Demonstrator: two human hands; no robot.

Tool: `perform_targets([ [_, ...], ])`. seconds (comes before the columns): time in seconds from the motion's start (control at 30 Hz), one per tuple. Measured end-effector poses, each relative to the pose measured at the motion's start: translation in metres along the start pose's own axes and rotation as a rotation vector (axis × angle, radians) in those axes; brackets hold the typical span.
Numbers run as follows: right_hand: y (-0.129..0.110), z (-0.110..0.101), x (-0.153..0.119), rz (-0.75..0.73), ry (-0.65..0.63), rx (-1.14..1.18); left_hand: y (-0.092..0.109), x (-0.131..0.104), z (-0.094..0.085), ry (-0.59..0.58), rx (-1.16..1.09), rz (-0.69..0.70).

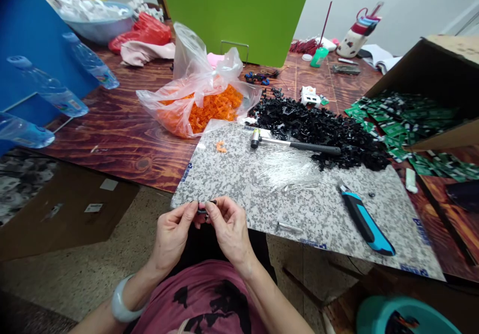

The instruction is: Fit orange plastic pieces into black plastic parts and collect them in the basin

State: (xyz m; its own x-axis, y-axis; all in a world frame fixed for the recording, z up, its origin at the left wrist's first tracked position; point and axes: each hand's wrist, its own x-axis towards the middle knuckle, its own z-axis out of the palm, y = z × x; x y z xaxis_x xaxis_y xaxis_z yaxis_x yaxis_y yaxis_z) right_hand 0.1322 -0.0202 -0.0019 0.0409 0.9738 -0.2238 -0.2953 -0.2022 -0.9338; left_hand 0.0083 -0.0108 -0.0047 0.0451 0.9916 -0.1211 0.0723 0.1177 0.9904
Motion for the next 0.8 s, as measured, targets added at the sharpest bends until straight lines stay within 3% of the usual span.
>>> perform_targets([
  [0.17, 0.002, -0.01, 0.003, 0.085, -0.037, 0.027, -0.002, 0.005, 0.0, -0.012, -0.082, -0.043],
  [0.33, 0.005, -0.009, 0.002, 0.104, 0.013, 0.09, 0.0, 0.006, 0.0, -0.063, -0.202, -0.082],
  [0.67, 0.0, -0.003, 0.002, 0.092, 0.056, 0.105, -0.001, 0.004, -0.003, -0.064, -0.169, -0.077],
  [0.8, 0.001, 0.002, 0.001, 0.08, 0.041, 0.169, -0.001, 0.003, 0.0, -0.06, -0.074, 0.008],
])
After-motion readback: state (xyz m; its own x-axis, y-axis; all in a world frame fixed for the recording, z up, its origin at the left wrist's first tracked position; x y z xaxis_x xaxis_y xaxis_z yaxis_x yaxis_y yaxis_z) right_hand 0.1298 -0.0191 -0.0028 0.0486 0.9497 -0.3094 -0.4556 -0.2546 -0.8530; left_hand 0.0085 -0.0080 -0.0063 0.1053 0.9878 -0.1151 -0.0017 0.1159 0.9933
